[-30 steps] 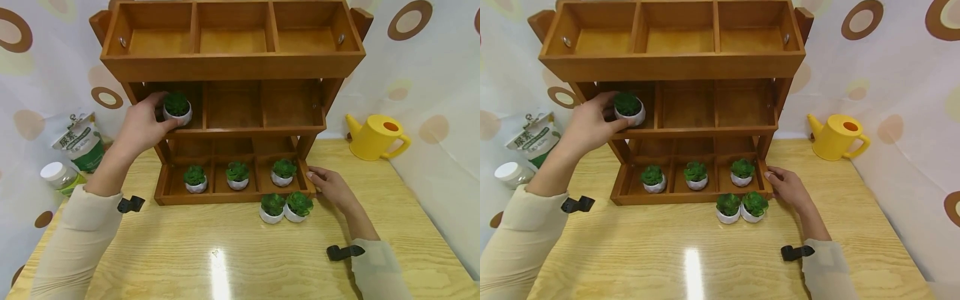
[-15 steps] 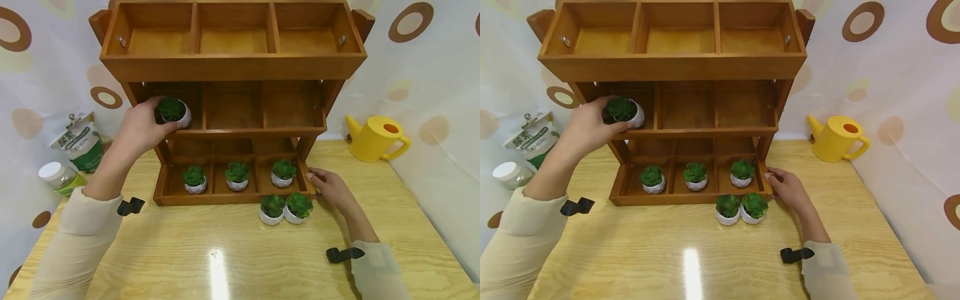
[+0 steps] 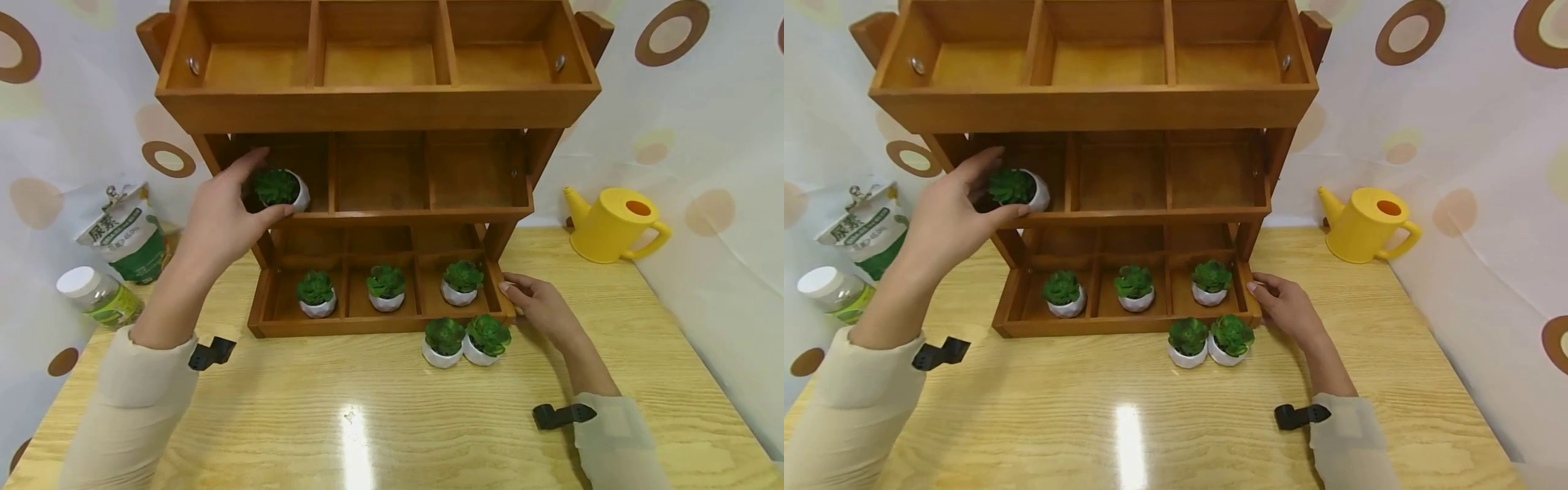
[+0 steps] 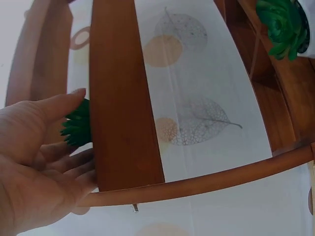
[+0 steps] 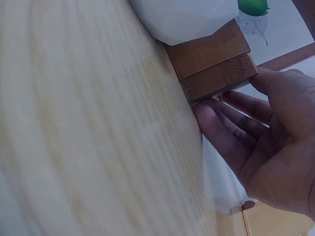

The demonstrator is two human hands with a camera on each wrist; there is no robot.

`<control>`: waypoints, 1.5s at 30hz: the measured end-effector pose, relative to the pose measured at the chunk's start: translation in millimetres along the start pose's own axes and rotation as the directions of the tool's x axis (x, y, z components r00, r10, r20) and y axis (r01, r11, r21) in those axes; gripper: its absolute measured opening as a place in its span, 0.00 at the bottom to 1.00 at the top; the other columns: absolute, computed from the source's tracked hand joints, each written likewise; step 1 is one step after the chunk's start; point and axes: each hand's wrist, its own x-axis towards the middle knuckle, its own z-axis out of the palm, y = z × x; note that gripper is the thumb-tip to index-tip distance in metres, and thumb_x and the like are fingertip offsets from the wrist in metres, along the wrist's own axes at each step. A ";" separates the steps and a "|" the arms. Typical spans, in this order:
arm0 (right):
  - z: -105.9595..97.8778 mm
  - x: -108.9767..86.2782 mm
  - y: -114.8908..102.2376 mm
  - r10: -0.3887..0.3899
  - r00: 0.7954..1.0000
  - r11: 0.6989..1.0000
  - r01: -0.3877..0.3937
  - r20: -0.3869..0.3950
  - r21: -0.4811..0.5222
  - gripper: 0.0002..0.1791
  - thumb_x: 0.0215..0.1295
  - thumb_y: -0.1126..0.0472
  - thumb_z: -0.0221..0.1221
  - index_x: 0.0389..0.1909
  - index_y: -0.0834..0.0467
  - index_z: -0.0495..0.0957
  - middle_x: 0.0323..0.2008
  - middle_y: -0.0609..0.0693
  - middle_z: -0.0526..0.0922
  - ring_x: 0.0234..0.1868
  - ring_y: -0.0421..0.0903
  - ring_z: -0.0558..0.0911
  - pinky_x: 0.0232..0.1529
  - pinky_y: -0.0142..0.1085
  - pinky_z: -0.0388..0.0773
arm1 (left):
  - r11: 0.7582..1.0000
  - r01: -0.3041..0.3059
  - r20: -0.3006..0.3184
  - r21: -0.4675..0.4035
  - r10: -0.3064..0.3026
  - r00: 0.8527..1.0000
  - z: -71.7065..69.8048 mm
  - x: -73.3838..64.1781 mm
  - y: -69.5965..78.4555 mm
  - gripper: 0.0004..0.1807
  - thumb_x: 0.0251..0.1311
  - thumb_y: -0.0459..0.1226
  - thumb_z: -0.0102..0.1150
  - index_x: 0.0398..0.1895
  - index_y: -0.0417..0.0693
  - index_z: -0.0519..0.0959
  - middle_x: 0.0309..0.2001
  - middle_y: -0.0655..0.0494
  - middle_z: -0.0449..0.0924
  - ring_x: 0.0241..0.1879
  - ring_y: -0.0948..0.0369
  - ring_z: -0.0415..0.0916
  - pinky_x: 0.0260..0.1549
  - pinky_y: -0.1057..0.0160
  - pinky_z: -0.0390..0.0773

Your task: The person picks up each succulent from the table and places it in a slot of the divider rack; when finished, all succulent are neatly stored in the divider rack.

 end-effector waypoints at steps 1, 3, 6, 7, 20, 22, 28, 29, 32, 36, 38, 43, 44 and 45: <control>-0.3 0.1 0.2 0.001 1.000 1.000 -0.001 0.000 -0.006 0.39 0.78 0.39 0.47 0.78 0.60 0.58 0.68 0.68 0.73 0.58 0.59 0.84 0.46 0.39 0.87 | 1.000 -0.004 -0.009 -0.016 0.004 1.000 -0.4 -3.2 0.0 0.43 0.62 0.46 0.70 0.78 0.54 0.62 0.73 0.45 0.69 0.68 0.42 0.69 0.65 0.38 0.69; -0.9 0.4 0.9 0.002 1.000 1.000 -0.003 -0.005 -0.024 0.39 0.78 0.38 0.47 0.78 0.60 0.59 0.67 0.68 0.74 0.57 0.58 0.84 0.46 0.38 0.87 | 0.999 -0.017 -0.037 -0.042 0.016 0.999 -0.6 -9.9 0.6 0.44 0.61 0.47 0.71 0.78 0.55 0.62 0.74 0.48 0.68 0.70 0.43 0.68 0.67 0.39 0.68; -1.2 0.8 1.8 0.009 1.000 1.000 -0.010 -0.006 -0.019 0.40 0.78 0.38 0.48 0.78 0.60 0.58 0.68 0.68 0.72 0.58 0.59 0.83 0.46 0.38 0.87 | 0.995 -0.056 -0.103 -0.087 0.047 0.994 1.5 -20.5 3.6 0.45 0.58 0.45 0.74 0.78 0.56 0.63 0.75 0.51 0.67 0.72 0.46 0.67 0.69 0.40 0.67; -1.2 0.9 2.1 0.013 1.000 1.000 -0.013 -0.006 -0.013 0.39 0.78 0.39 0.48 0.78 0.61 0.58 0.69 0.68 0.72 0.59 0.59 0.83 0.46 0.39 0.87 | 0.992 -0.079 -0.135 -0.095 0.066 0.989 3.6 -24.0 4.8 0.45 0.57 0.45 0.74 0.77 0.55 0.64 0.74 0.51 0.68 0.72 0.46 0.68 0.69 0.41 0.68; -1.0 1.2 1.6 0.009 1.000 1.000 -0.009 -0.003 0.008 0.39 0.78 0.40 0.48 0.78 0.61 0.57 0.70 0.68 0.71 0.59 0.60 0.83 0.47 0.40 0.87 | 0.886 -0.108 -0.058 -0.450 0.092 0.994 56.0 -80.7 27.1 0.45 0.56 0.37 0.76 0.77 0.57 0.64 0.74 0.60 0.67 0.75 0.60 0.64 0.72 0.60 0.65; -1.2 1.0 1.2 0.010 1.000 1.000 -0.010 -0.004 0.010 0.39 0.78 0.39 0.48 0.78 0.61 0.57 0.70 0.67 0.71 0.59 0.59 0.83 0.47 0.40 0.87 | 0.883 -0.086 -0.003 -0.461 0.095 0.995 65.0 -86.2 29.7 0.46 0.55 0.39 0.76 0.77 0.59 0.64 0.75 0.62 0.66 0.75 0.61 0.64 0.71 0.58 0.67; -0.6 1.3 2.1 0.003 1.000 1.000 -0.003 0.000 0.019 0.40 0.78 0.39 0.48 0.78 0.61 0.57 0.69 0.68 0.71 0.59 0.59 0.83 0.46 0.40 0.87 | 0.890 -0.043 0.139 -0.454 0.118 0.983 88.9 -92.5 33.4 0.46 0.55 0.44 0.76 0.77 0.66 0.63 0.75 0.66 0.66 0.73 0.60 0.68 0.68 0.55 0.72; -0.7 1.6 2.5 0.002 1.000 1.000 -0.002 0.001 0.020 0.40 0.78 0.39 0.48 0.78 0.61 0.57 0.69 0.68 0.71 0.59 0.59 0.83 0.47 0.40 0.87 | 0.890 -0.042 0.157 -0.454 0.126 0.979 92.7 -92.4 33.4 0.46 0.55 0.45 0.76 0.77 0.66 0.63 0.75 0.65 0.66 0.72 0.59 0.68 0.68 0.56 0.73; -1.0 1.3 3.2 0.004 1.000 1.000 -0.004 0.004 0.016 0.39 0.78 0.39 0.48 0.78 0.61 0.57 0.70 0.67 0.71 0.60 0.59 0.82 0.47 0.41 0.87 | 0.888 -0.012 0.233 -0.459 0.133 0.963 103.1 -92.1 33.7 0.45 0.56 0.47 0.75 0.77 0.67 0.63 0.75 0.64 0.67 0.72 0.57 0.68 0.68 0.54 0.72; -1.1 0.0 3.7 0.007 1.000 1.000 -0.007 0.007 0.018 0.39 0.78 0.40 0.47 0.78 0.61 0.57 0.69 0.67 0.71 0.60 0.59 0.82 0.48 0.41 0.87 | 0.865 0.066 0.351 -0.498 0.131 0.927 116.6 -91.5 33.9 0.44 0.58 0.48 0.73 0.77 0.67 0.62 0.74 0.60 0.67 0.73 0.56 0.68 0.69 0.53 0.70; -1.2 -0.5 3.6 0.004 1.000 1.000 -0.004 0.002 0.010 0.39 0.78 0.40 0.47 0.78 0.60 0.58 0.69 0.67 0.72 0.59 0.58 0.83 0.47 0.41 0.87 | 0.846 0.099 0.405 -0.524 0.144 0.903 124.0 -91.0 34.3 0.44 0.59 0.48 0.72 0.78 0.65 0.62 0.75 0.59 0.67 0.73 0.56 0.67 0.70 0.53 0.70; -1.2 0.2 2.0 -0.002 1.000 1.000 0.001 -0.016 -0.021 0.39 0.77 0.38 0.47 0.78 0.59 0.59 0.68 0.66 0.74 0.59 0.58 0.83 0.49 0.41 0.86 | 0.822 0.167 0.505 -0.544 0.163 0.847 144.2 -90.3 36.8 0.42 0.59 0.48 0.72 0.76 0.68 0.63 0.74 0.59 0.68 0.72 0.56 0.68 0.69 0.53 0.71; -1.0 0.4 1.6 0.000 1.000 1.000 0.000 -0.017 -0.026 0.39 0.77 0.37 0.48 0.78 0.59 0.59 0.68 0.65 0.74 0.60 0.58 0.82 0.49 0.41 0.86 | 0.823 0.177 0.522 -0.539 0.162 0.837 148.2 -90.7 37.0 0.42 0.59 0.48 0.72 0.76 0.68 0.64 0.74 0.58 0.68 0.72 0.56 0.68 0.69 0.53 0.71; -0.8 0.6 1.3 0.000 1.000 1.000 -0.001 -0.014 -0.023 0.39 0.77 0.38 0.47 0.78 0.59 0.59 0.68 0.66 0.73 0.60 0.59 0.82 0.50 0.42 0.86 | 0.826 0.185 0.535 -0.533 0.159 0.830 152.0 -91.2 37.1 0.42 0.59 0.48 0.72 0.76 0.67 0.64 0.74 0.58 0.68 0.72 0.56 0.68 0.69 0.52 0.72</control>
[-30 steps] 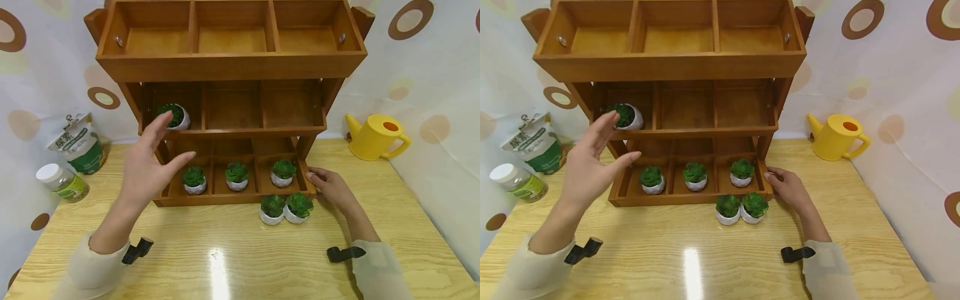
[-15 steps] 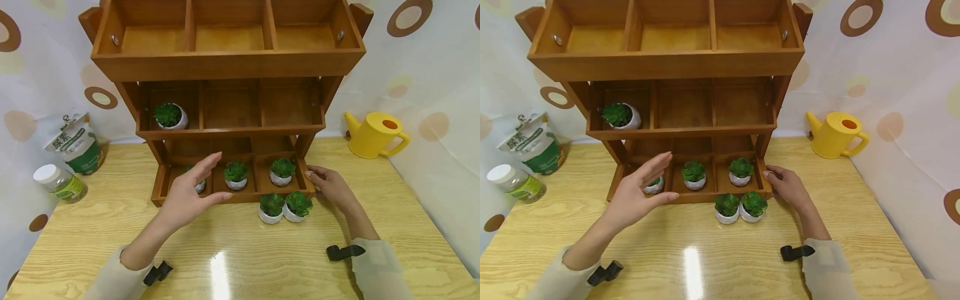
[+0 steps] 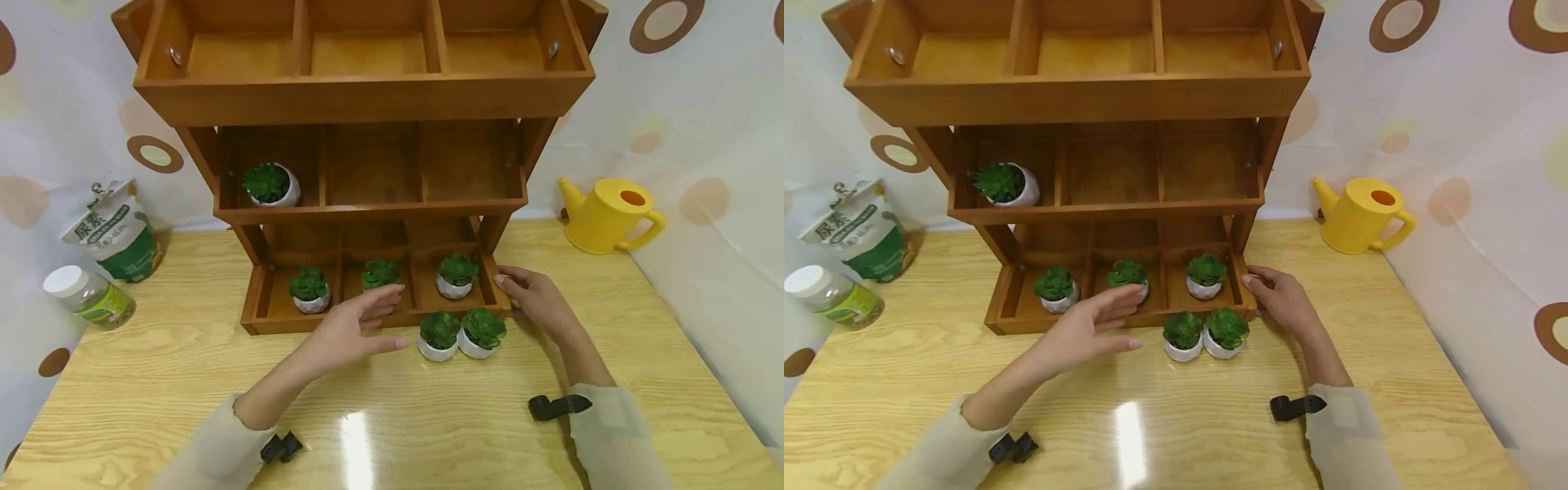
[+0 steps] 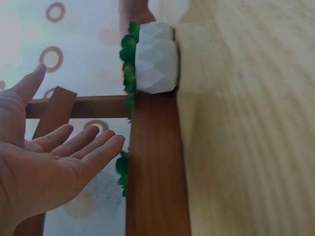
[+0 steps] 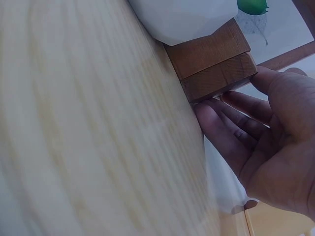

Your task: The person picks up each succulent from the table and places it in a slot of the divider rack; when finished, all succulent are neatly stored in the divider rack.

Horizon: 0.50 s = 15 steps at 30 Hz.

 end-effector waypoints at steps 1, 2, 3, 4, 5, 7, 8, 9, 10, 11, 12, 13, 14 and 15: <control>0.2 0.2 -0.5 0.001 1.000 1.000 -0.001 0.002 0.001 0.39 0.77 0.38 0.47 0.78 0.59 0.59 0.69 0.65 0.73 0.61 0.59 0.81 0.51 0.42 0.86 | 1.000 0.008 0.010 0.004 -0.008 1.000 2.5 1.4 -1.8 0.41 0.60 0.48 0.72 0.76 0.67 0.64 0.74 0.58 0.69 0.72 0.56 0.68 0.68 0.53 0.72; 0.4 0.4 -1.0 0.004 1.000 1.000 -0.004 0.003 0.001 0.39 0.77 0.38 0.47 0.78 0.59 0.59 0.69 0.65 0.73 0.62 0.60 0.81 0.51 0.42 0.85 | 1.000 0.014 0.016 0.013 -0.015 1.000 4.8 2.8 -3.4 0.41 0.60 0.48 0.72 0.76 0.66 0.64 0.74 0.57 0.69 0.72 0.57 0.68 0.68 0.53 0.72; 0.5 0.5 -1.3 0.007 1.000 1.000 -0.007 0.004 0.005 0.39 0.77 0.38 0.47 0.78 0.59 0.59 0.69 0.65 0.72 0.62 0.60 0.81 0.51 0.42 0.85 | 1.000 0.018 0.019 0.024 -0.019 1.000 6.9 3.9 -4.9 0.41 0.60 0.47 0.72 0.76 0.65 0.64 0.73 0.57 0.69 0.72 0.57 0.69 0.68 0.53 0.73; 0.5 0.6 -1.4 0.011 1.000 1.000 -0.011 0.006 0.012 0.39 0.77 0.38 0.48 0.78 0.59 0.59 0.69 0.65 0.72 0.62 0.60 0.80 0.51 0.42 0.85 | 0.999 0.021 0.020 0.030 -0.021 1.000 8.8 4.9 -6.1 0.41 0.60 0.47 0.72 0.76 0.64 0.65 0.73 0.56 0.70 0.72 0.57 0.69 0.68 0.53 0.73; 0.5 0.7 -1.5 0.013 1.000 1.000 -0.013 0.008 0.022 0.39 0.78 0.39 0.48 0.78 0.59 0.59 0.69 0.65 0.72 0.62 0.61 0.80 0.51 0.42 0.85 | 0.999 0.022 0.017 0.037 -0.022 1.000 10.5 5.9 -7.1 0.41 0.60 0.47 0.72 0.76 0.64 0.65 0.73 0.55 0.70 0.71 0.58 0.69 0.67 0.54 0.73; 0.5 1.1 -1.5 0.018 1.000 0.999 -0.019 0.009 0.030 0.38 0.78 0.40 0.48 0.78 0.60 0.58 0.69 0.65 0.72 0.62 0.60 0.81 0.50 0.41 0.86 | 0.999 0.020 0.006 0.050 -0.020 1.000 13.6 7.0 -8.2 0.41 0.59 0.48 0.73 0.75 0.63 0.66 0.71 0.55 0.72 0.70 0.58 0.71 0.67 0.54 0.74; 0.5 1.2 -1.4 0.022 1.000 0.999 -0.022 0.008 0.030 0.38 0.78 0.40 0.48 0.78 0.59 0.58 0.69 0.65 0.72 0.61 0.60 0.81 0.49 0.41 0.86 | 0.998 0.020 0.001 0.054 -0.020 1.000 15.0 7.3 -8.7 0.40 0.59 0.48 0.73 0.75 0.63 0.67 0.71 0.55 0.73 0.69 0.58 0.72 0.66 0.53 0.74; 0.5 1.4 -1.3 0.024 1.000 0.999 -0.025 0.009 0.035 0.38 0.78 0.40 0.48 0.78 0.59 0.58 0.69 0.65 0.72 0.61 0.60 0.81 0.48 0.40 0.86 | 0.998 0.021 0.001 0.056 -0.021 1.000 16.3 7.4 -9.0 0.40 0.58 0.48 0.73 0.74 0.63 0.68 0.70 0.55 0.74 0.69 0.58 0.72 0.66 0.53 0.74; 0.5 1.5 -1.4 0.026 1.000 0.999 -0.026 0.010 0.038 0.38 0.78 0.40 0.48 0.78 0.59 0.58 0.69 0.66 0.72 0.61 0.60 0.81 0.48 0.40 0.86 | 0.998 0.024 0.003 0.058 -0.024 1.000 17.6 7.5 -9.4 0.40 0.58 0.49 0.73 0.74 0.63 0.68 0.69 0.56 0.74 0.68 0.57 0.73 0.66 0.53 0.74; 0.6 1.6 -1.4 0.026 1.000 0.999 -0.027 0.011 0.040 0.38 0.78 0.40 0.48 0.78 0.59 0.58 0.69 0.66 0.72 0.61 0.60 0.81 0.47 0.40 0.86 | 0.998 0.025 0.010 0.059 -0.026 1.000 19.1 7.7 -10.2 0.40 0.58 0.49 0.73 0.74 0.63 0.68 0.69 0.56 0.75 0.68 0.57 0.73 0.67 0.53 0.74; 0.5 1.7 -1.2 0.027 1.000 0.999 -0.027 0.012 0.040 0.39 0.78 0.40 0.48 0.78 0.59 0.58 0.69 0.66 0.72 0.61 0.59 0.82 0.47 0.40 0.86 | 0.998 0.028 0.021 0.057 -0.029 0.999 20.4 7.9 -10.9 0.40 0.58 0.49 0.73 0.74 0.62 0.68 0.69 0.56 0.75 0.68 0.56 0.73 0.67 0.52 0.74; 0.5 1.7 -0.9 0.027 1.000 0.999 -0.027 0.012 0.042 0.39 0.78 0.39 0.48 0.78 0.59 0.58 0.69 0.66 0.72 0.60 0.59 0.82 0.47 0.40 0.86 | 0.998 0.033 0.032 0.061 -0.035 0.999 21.8 8.2 -11.5 0.41 0.58 0.50 0.73 0.75 0.61 0.67 0.69 0.56 0.75 0.68 0.56 0.73 0.67 0.52 0.74; 0.3 1.6 -0.6 0.025 1.000 0.999 -0.026 0.013 0.043 0.39 0.78 0.39 0.48 0.78 0.59 0.58 0.69 0.66 0.72 0.60 0.59 0.82 0.48 0.40 0.86 | 0.997 0.038 0.046 0.065 -0.041 0.998 23.3 8.6 -12.0 0.41 0.59 0.50 0.72 0.75 0.61 0.67 0.69 0.56 0.74 0.69 0.55 0.73 0.67 0.52 0.74; 0.1 1.4 -0.1 0.024 1.000 0.999 -0.025 0.011 0.042 0.39 0.78 0.39 0.48 0.78 0.59 0.58 0.69 0.66 0.72 0.60 0.59 0.82 0.48 0.40 0.86 | 0.997 0.043 0.060 0.069 -0.047 0.997 24.8 9.3 -12.6 0.42 0.58 0.51 0.72 0.76 0.60 0.66 0.70 0.56 0.74 0.69 0.55 0.72 0.67 0.52 0.74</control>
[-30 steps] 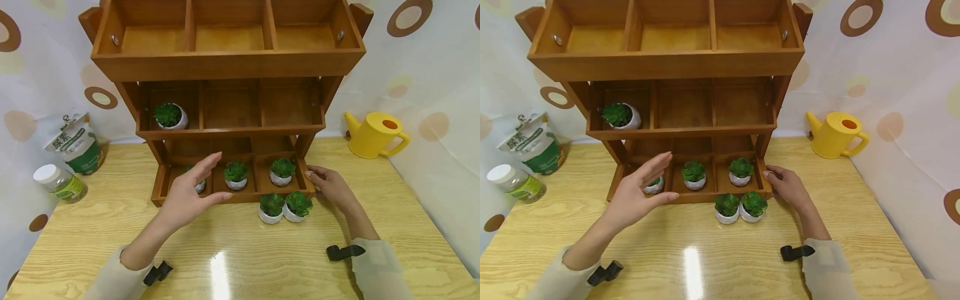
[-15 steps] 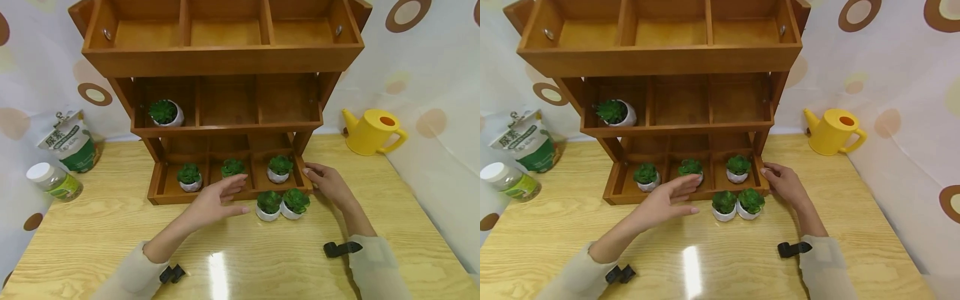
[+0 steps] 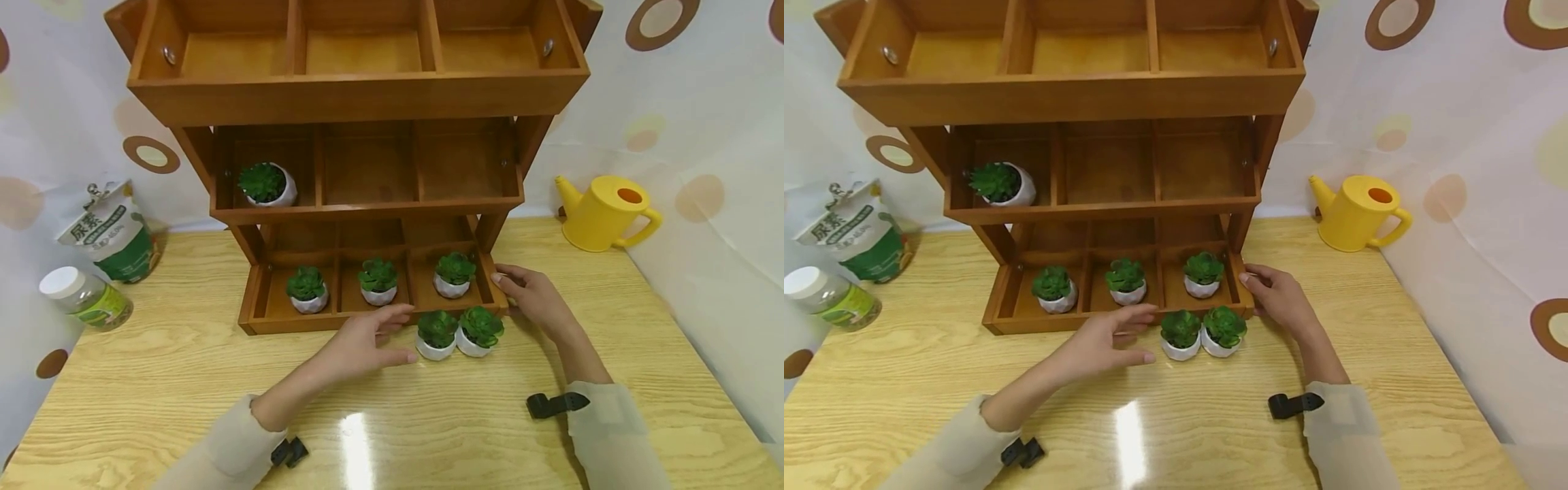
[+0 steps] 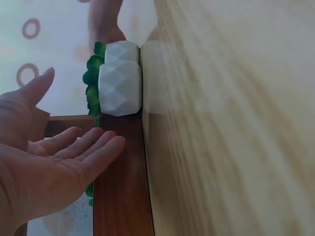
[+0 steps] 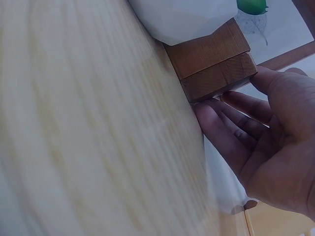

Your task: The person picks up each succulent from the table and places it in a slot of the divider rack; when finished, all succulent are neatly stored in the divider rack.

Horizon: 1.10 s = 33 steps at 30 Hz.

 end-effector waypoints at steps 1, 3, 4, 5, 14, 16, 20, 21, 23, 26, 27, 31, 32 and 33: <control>0.3 0.0 0.1 -0.004 1.000 1.000 0.004 -0.002 -0.001 0.39 0.77 0.39 0.48 0.78 0.59 0.58 0.69 0.66 0.72 0.60 0.58 0.82 0.47 0.40 0.86 | 1.000 0.005 0.014 0.006 -0.005 1.000 1.0 0.4 -0.4 0.43 0.58 0.51 0.72 0.76 0.59 0.65 0.71 0.56 0.72 0.70 0.54 0.72 0.67 0.52 0.74; 0.9 -0.7 1.1 -0.003 1.000 1.000 0.003 -0.004 0.000 0.39 0.77 0.39 0.48 0.78 0.59 0.58 0.69 0.66 0.72 0.59 0.57 0.83 0.47 0.39 0.87 | 0.999 0.009 0.039 0.053 -0.011 0.999 3.4 2.1 -1.1 0.46 0.58 0.54 0.72 0.77 0.57 0.63 0.72 0.56 0.71 0.70 0.54 0.71 0.67 0.51 0.74; 0.6 -0.9 1.6 -0.003 1.000 1.000 0.003 -0.004 0.002 0.39 0.77 0.39 0.48 0.78 0.59 0.58 0.69 0.66 0.72 0.58 0.57 0.83 0.47 0.39 0.87 | 0.996 0.011 0.051 0.085 -0.015 0.999 4.8 3.9 -1.3 0.47 0.57 0.55 0.72 0.78 0.57 0.62 0.73 0.56 0.70 0.71 0.54 0.71 0.67 0.51 0.73; 0.5 -1.2 2.0 -0.003 1.000 1.000 0.003 -0.003 0.003 0.39 0.77 0.39 0.48 0.78 0.59 0.58 0.69 0.66 0.72 0.58 0.56 0.84 0.47 0.39 0.87 | 0.994 0.011 0.065 0.113 -0.018 0.998 6.2 5.9 -1.5 0.48 0.57 0.57 0.71 0.78 0.56 0.62 0.74 0.56 0.69 0.71 0.55 0.70 0.68 0.51 0.73; 2.9 -3.0 3.2 -0.001 1.000 1.000 0.001 -0.005 -0.012 0.40 0.77 0.37 0.48 0.78 0.59 0.58 0.69 0.66 0.72 0.60 0.58 0.82 0.48 0.41 0.86 | 0.970 0.027 0.115 0.242 -0.057 0.992 16.6 21.2 1.9 0.52 0.54 0.62 0.70 0.79 0.53 0.60 0.71 0.53 0.72 0.64 0.55 0.75 0.62 0.53 0.76; 2.3 -1.8 1.9 0.006 1.000 1.000 -0.006 -0.006 -0.014 0.40 0.77 0.37 0.48 0.78 0.59 0.58 0.70 0.66 0.70 0.62 0.60 0.80 0.48 0.41 0.86 | 0.964 0.036 0.129 0.263 -0.072 0.989 16.5 24.0 4.1 0.53 0.53 0.63 0.70 0.78 0.54 0.59 0.71 0.53 0.71 0.66 0.54 0.74 0.63 0.52 0.76; 0.9 0.6 -0.1 0.019 1.000 0.999 -0.019 -0.012 -0.031 0.40 0.76 0.36 0.49 0.78 0.58 0.59 0.73 0.66 0.67 0.67 0.63 0.75 0.46 0.40 0.87 | 0.955 0.026 0.167 0.296 -0.078 0.983 17.2 30.4 7.9 0.55 0.52 0.64 0.71 0.79 0.57 0.58 0.75 0.54 0.66 0.73 0.54 0.65 0.68 0.50 0.71; 0.6 0.9 -0.2 0.021 1.000 0.999 -0.022 -0.017 -0.043 0.40 0.76 0.36 0.49 0.78 0.57 0.59 0.72 0.65 0.67 0.68 0.63 0.74 0.46 0.39 0.87 | 0.954 0.017 0.173 0.299 -0.072 0.982 17.9 32.1 8.6 0.54 0.52 0.63 0.71 0.79 0.57 0.58 0.75 0.55 0.66 0.73 0.54 0.66 0.68 0.51 0.71; 0.4 1.2 -0.5 0.020 1.000 0.998 -0.021 -0.020 -0.053 0.40 0.76 0.36 0.49 0.78 0.57 0.60 0.72 0.65 0.67 0.68 0.63 0.73 0.45 0.39 0.86 | 0.952 -0.004 0.176 0.306 -0.053 0.983 19.5 35.5 9.7 0.53 0.53 0.60 0.73 0.79 0.58 0.59 0.75 0.55 0.67 0.73 0.54 0.66 0.69 0.51 0.71; 0.8 0.7 -1.0 0.017 1.000 0.998 -0.018 -0.021 -0.053 0.39 0.76 0.37 0.49 0.78 0.57 0.60 0.72 0.66 0.68 0.68 0.63 0.73 0.43 0.37 0.86 | 0.946 -0.026 0.174 0.323 -0.032 0.984 22.2 40.2 11.3 0.49 0.54 0.55 0.74 0.77 0.58 0.61 0.74 0.57 0.68 0.73 0.55 0.66 0.69 0.53 0.70; 0.9 0.5 -1.0 0.015 1.000 0.998 -0.016 -0.021 -0.053 0.39 0.76 0.37 0.49 0.78 0.57 0.60 0.72 0.66 0.68 0.68 0.64 0.73 0.42 0.37 0.86 | 0.944 -0.028 0.172 0.329 -0.030 0.985 23.1 41.6 11.7 0.48 0.54 0.53 0.74 0.77 0.58 0.62 0.73 0.57 0.69 0.73 0.55 0.66 0.70 0.53 0.69; 0.9 0.0 -0.5 0.015 1.000 0.999 -0.016 -0.017 -0.046 0.38 0.77 0.38 0.49 0.78 0.57 0.60 0.72 0.66 0.68 0.68 0.63 0.73 0.41 0.36 0.86 | 0.936 -0.041 0.161 0.350 -0.016 0.987 26.3 46.7 12.9 0.44 0.55 0.47 0.75 0.74 0.56 0.66 0.71 0.57 0.72 0.71 0.56 0.67 0.70 0.54 0.69; 0.7 0.1 0.1 0.016 1.000 0.999 -0.016 -0.017 -0.045 0.38 0.77 0.38 0.49 0.78 0.57 0.60 0.72 0.66 0.68 0.68 0.63 0.73 0.41 0.36 0.86 | 0.936 -0.044 0.157 0.349 -0.012 0.987 26.7 47.5 13.3 0.43 0.54 0.46 0.75 0.73 0.56 0.67 0.70 0.57 0.73 0.71 0.56 0.68 0.69 0.55 0.69; 0.6 0.4 0.8 0.018 1.000 0.999 -0.018 -0.015 -0.044 0.38 0.77 0.38 0.49 0.78 0.57 0.59 0.72 0.66 0.68 0.69 0.63 0.73 0.41 0.36 0.86 | 0.936 -0.047 0.155 0.349 -0.008 0.988 27.0 48.4 13.1 0.42 0.54 0.45 0.75 0.72 0.56 0.69 0.69 0.57 0.74 0.70 0.56 0.69 0.68 0.55 0.70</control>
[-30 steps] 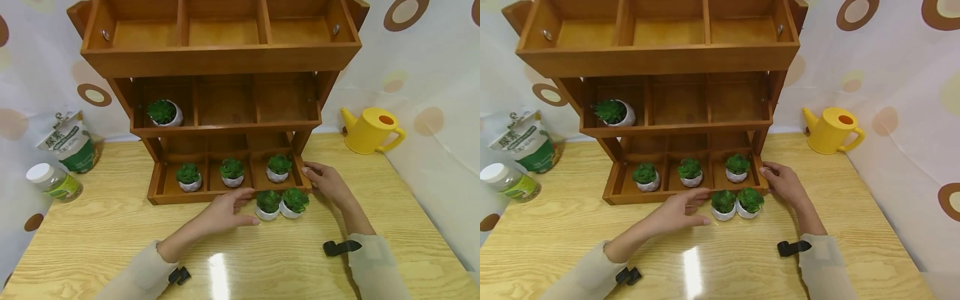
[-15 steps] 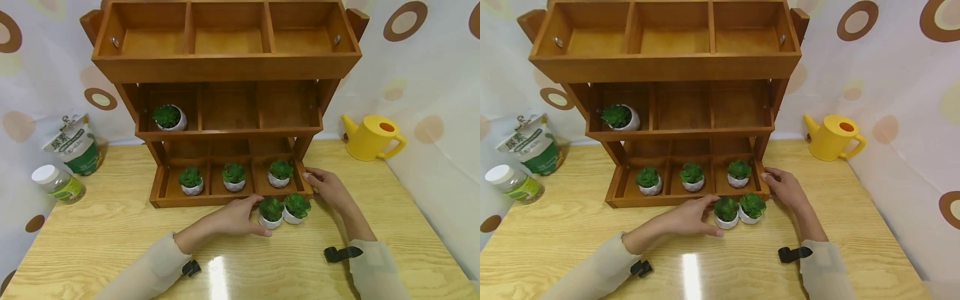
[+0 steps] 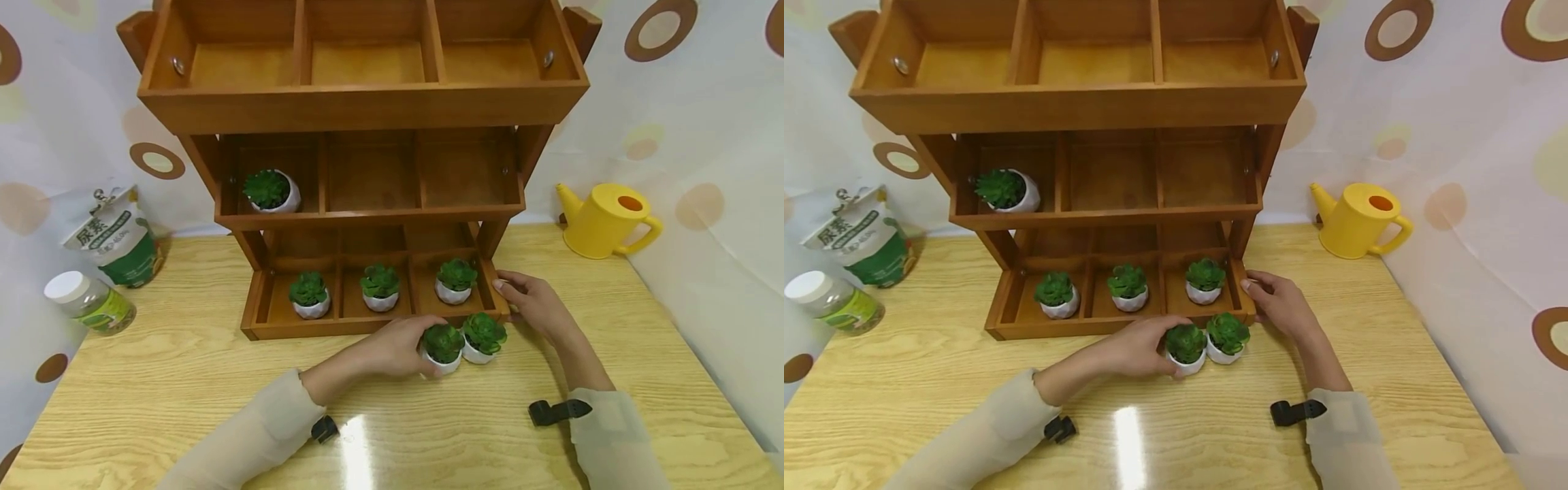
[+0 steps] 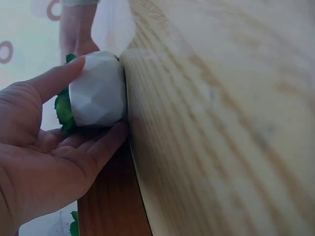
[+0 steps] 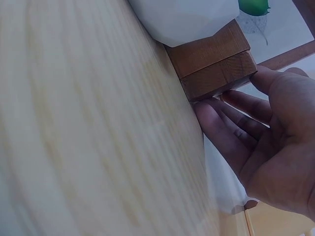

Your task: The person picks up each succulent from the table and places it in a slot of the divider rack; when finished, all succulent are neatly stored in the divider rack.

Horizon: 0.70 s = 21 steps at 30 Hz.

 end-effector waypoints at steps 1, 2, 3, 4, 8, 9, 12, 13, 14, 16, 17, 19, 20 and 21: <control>0.1 0.2 0.1 0.001 1.000 1.000 -0.001 0.002 0.003 0.38 0.77 0.39 0.49 0.78 0.57 0.59 0.72 0.66 0.67 0.69 0.63 0.73 0.41 0.36 0.86 | 1.000 -0.001 -0.003 -0.004 0.001 1.000 -0.3 0.1 0.2 0.41 0.54 0.44 0.76 0.72 0.55 0.70 0.68 0.57 0.75 0.69 0.56 0.70 0.67 0.56 0.71; 0.2 0.4 0.4 0.000 1.000 1.000 0.000 0.003 0.005 0.38 0.77 0.39 0.49 0.79 0.57 0.59 0.73 0.66 0.67 0.69 0.63 0.72 0.41 0.36 0.86 | 1.000 -0.001 -0.006 -0.005 0.000 1.000 -0.5 0.0 0.1 0.40 0.53 0.44 0.76 0.71 0.56 0.70 0.67 0.57 0.76 0.68 0.57 0.72 0.66 0.56 0.72; 0.5 0.6 0.5 0.001 1.000 1.000 -0.001 0.004 0.006 0.38 0.77 0.39 0.49 0.79 0.57 0.59 0.73 0.66 0.67 0.69 0.63 0.72 0.41 0.36 0.86 | 1.000 0.001 -0.008 -0.009 -0.001 1.000 -0.8 -0.4 0.0 0.39 0.53 0.44 0.76 0.70 0.56 0.71 0.66 0.57 0.77 0.67 0.57 0.72 0.66 0.57 0.72; 0.8 0.7 0.6 0.003 1.000 1.000 -0.003 0.004 0.006 0.38 0.77 0.39 0.49 0.79 0.57 0.59 0.73 0.66 0.67 0.69 0.63 0.73 0.41 0.36 0.85 | 1.000 0.003 -0.011 -0.009 -0.003 1.000 -1.0 -1.0 -0.1 0.39 0.53 0.44 0.76 0.70 0.57 0.72 0.66 0.58 0.77 0.66 0.58 0.73 0.65 0.57 0.73; 2.0 0.0 -0.8 0.013 1.000 1.000 -0.013 0.006 0.002 0.39 0.76 0.37 0.49 0.78 0.56 0.59 0.72 0.66 0.67 0.68 0.63 0.73 0.42 0.36 0.85 | 1.000 0.000 -0.033 -0.005 0.000 0.999 -1.1 -5.3 -0.8 0.39 0.52 0.45 0.77 0.69 0.57 0.73 0.64 0.58 0.79 0.64 0.58 0.75 0.63 0.59 0.74; 2.1 -0.2 -1.3 0.015 1.000 1.000 -0.015 0.005 0.000 0.39 0.76 0.37 0.49 0.78 0.57 0.59 0.72 0.66 0.68 0.68 0.63 0.73 0.42 0.36 0.86 | 1.000 -0.005 -0.040 -0.004 0.005 0.999 -1.5 -6.6 -0.8 0.39 0.52 0.46 0.77 0.69 0.57 0.73 0.63 0.58 0.79 0.63 0.59 0.75 0.62 0.59 0.75; 1.5 -0.8 -1.9 0.020 1.000 1.000 -0.020 0.004 -0.007 0.39 0.76 0.37 0.49 0.78 0.57 0.59 0.72 0.66 0.68 0.68 0.63 0.73 0.44 0.38 0.86 | 1.000 -0.017 -0.051 -0.018 0.016 0.999 -5.3 -12.0 0.8 0.40 0.52 0.47 0.77 0.70 0.59 0.73 0.56 0.59 0.83 0.54 0.60 0.80 0.54 0.61 0.78; 1.4 -1.0 -2.0 0.022 1.000 1.000 -0.022 0.003 -0.008 0.39 0.76 0.37 0.49 0.78 0.57 0.59 0.72 0.66 0.68 0.68 0.63 0.73 0.44 0.38 0.86 | 0.999 -0.020 -0.056 -0.027 0.019 0.998 -7.5 -14.5 2.1 0.40 0.51 0.48 0.77 0.70 0.60 0.73 0.55 0.61 0.84 0.52 0.61 0.80 0.52 0.62 0.78; 1.1 -1.0 -1.8 0.022 1.000 1.000 -0.022 0.002 -0.010 0.39 0.76 0.37 0.49 0.78 0.57 0.59 0.72 0.66 0.67 0.69 0.64 0.73 0.44 0.39 0.87 | 0.999 -0.029 -0.062 -0.043 0.026 0.998 -10.0 -17.1 3.3 0.40 0.52 0.48 0.77 0.70 0.60 0.73 0.54 0.61 0.84 0.51 0.62 0.81 0.51 0.63 0.79; 1.2 -0.9 -1.4 0.020 1.000 1.000 -0.020 0.003 -0.010 0.39 0.76 0.37 0.49 0.78 0.57 0.59 0.72 0.66 0.67 0.69 0.64 0.73 0.45 0.39 0.87 | 0.996 -0.037 -0.079 -0.077 0.031 0.996 -15.8 -23.3 6.4 0.39 0.52 0.49 0.77 0.69 0.62 0.73 0.52 0.63 0.84 0.48 0.62 0.81 0.48 0.63 0.79; 1.0 -0.6 -1.0 0.018 1.000 1.000 -0.018 0.004 -0.009 0.40 0.76 0.37 0.49 0.78 0.57 0.59 0.72 0.66 0.67 0.69 0.64 0.73 0.45 0.39 0.87 | 0.995 -0.037 -0.090 -0.092 0.029 0.996 -18.9 -26.8 8.0 0.39 0.52 0.49 0.76 0.69 0.63 0.73 0.54 0.64 0.84 0.49 0.63 0.81 0.49 0.63 0.79; 0.5 0.1 -0.3 0.016 1.000 1.000 -0.016 0.005 -0.009 0.40 0.76 0.37 0.49 0.78 0.57 0.59 0.73 0.66 0.67 0.69 0.64 0.72 0.46 0.40 0.87 | 0.992 -0.047 -0.118 -0.119 0.033 0.992 -25.7 -34.0 11.6 0.38 0.52 0.49 0.76 0.69 0.64 0.73 0.57 0.65 0.82 0.53 0.63 0.81 0.52 0.62 0.79; 0.2 0.3 0.0 0.013 1.000 1.000 -0.013 0.007 -0.006 0.40 0.76 0.37 0.49 0.78 0.57 0.59 0.73 0.66 0.67 0.69 0.64 0.73 0.46 0.40 0.87 | 0.990 -0.051 -0.131 -0.129 0.034 0.991 -29.1 -37.6 13.2 0.39 0.52 0.49 0.76 0.69 0.64 0.73 0.58 0.65 0.81 0.53 0.63 0.80 0.53 0.61 0.79; -0.3 0.5 0.4 0.012 1.000 1.000 -0.012 0.009 -0.002 0.40 0.76 0.37 0.49 0.78 0.58 0.59 0.73 0.66 0.66 0.69 0.64 0.73 0.46 0.40 0.87 | 0.989 -0.052 -0.144 -0.141 0.032 0.989 -32.7 -41.3 15.0 0.39 0.52 0.49 0.77 0.69 0.64 0.73 0.59 0.65 0.81 0.54 0.63 0.80 0.54 0.60 0.79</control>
